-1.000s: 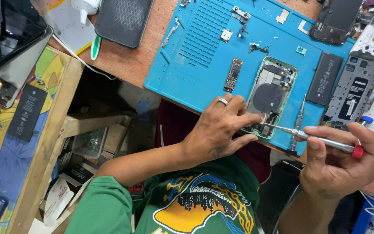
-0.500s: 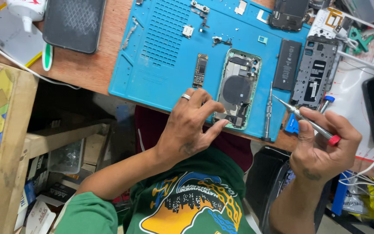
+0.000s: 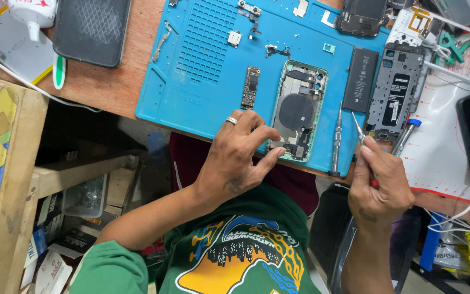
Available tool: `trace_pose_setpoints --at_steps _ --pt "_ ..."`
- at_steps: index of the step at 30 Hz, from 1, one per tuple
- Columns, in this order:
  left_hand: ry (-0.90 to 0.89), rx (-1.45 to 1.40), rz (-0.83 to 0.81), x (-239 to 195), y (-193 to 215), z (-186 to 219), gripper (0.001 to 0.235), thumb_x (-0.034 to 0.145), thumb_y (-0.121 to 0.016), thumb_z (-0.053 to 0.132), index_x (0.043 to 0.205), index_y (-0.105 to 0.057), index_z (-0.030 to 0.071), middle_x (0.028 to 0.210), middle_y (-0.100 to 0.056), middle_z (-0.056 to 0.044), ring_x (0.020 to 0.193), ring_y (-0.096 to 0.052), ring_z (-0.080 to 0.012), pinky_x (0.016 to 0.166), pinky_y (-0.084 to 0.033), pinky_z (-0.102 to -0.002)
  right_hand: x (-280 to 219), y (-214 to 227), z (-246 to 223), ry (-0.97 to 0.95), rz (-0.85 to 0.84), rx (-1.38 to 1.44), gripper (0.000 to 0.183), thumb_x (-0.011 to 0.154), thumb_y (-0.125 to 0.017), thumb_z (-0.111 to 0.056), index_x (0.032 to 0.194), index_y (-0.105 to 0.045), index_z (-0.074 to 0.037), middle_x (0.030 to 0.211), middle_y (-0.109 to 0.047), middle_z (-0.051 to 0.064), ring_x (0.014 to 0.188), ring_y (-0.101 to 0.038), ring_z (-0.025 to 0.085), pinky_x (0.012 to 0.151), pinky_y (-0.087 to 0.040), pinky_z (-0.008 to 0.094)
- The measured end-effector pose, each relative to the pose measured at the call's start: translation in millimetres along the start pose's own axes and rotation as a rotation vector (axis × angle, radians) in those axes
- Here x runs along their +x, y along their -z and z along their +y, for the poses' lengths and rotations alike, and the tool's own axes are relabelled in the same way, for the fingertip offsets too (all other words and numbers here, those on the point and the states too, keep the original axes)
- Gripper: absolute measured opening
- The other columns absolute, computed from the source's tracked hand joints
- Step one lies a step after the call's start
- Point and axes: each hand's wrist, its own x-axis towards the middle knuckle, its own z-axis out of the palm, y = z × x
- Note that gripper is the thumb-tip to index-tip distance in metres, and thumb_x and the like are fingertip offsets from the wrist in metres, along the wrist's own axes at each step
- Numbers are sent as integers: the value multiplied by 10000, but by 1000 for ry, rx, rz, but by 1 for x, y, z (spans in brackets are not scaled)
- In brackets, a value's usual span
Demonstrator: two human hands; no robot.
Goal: The person uses a screwdriver to remove screws from a disassembled smartphone chassis on a blue anti-static mat. They then use tweezers to lift and remove a small metal bracket from the phone frame.
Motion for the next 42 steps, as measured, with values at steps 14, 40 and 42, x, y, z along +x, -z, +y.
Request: trace_pose_setpoints --at_steps 14,40,42 --pt "-40 8 16 -1 -2 -2 136 916 -780 159 976 -687 81 1002 -573 -85 968 -566 -265 846 -493 -392 5 4 -3 67 -250 -216 295 1011 -716 83 1292 -714 -10 1338 -638 146 1154 -581 289 1002 -508 372" --pt "-70 48 -24 0 2 2 287 856 -816 252 1081 -704 115 1033 -568 -90 1009 -554 -287 900 -462 -422 20 41 -17 83 -522 -47 302 821 -785 20 1099 -732 -86 1024 -647 86 929 -611 256 802 -518 370" --pt "-89 84 -58 1 1 3 384 818 -833 309 1141 -718 136 1027 -552 -92 999 -536 -289 901 -438 -431 21 46 -16 8 -525 32 278 794 -803 -12 1058 -740 -74 1009 -644 91 919 -605 236 785 -511 343"
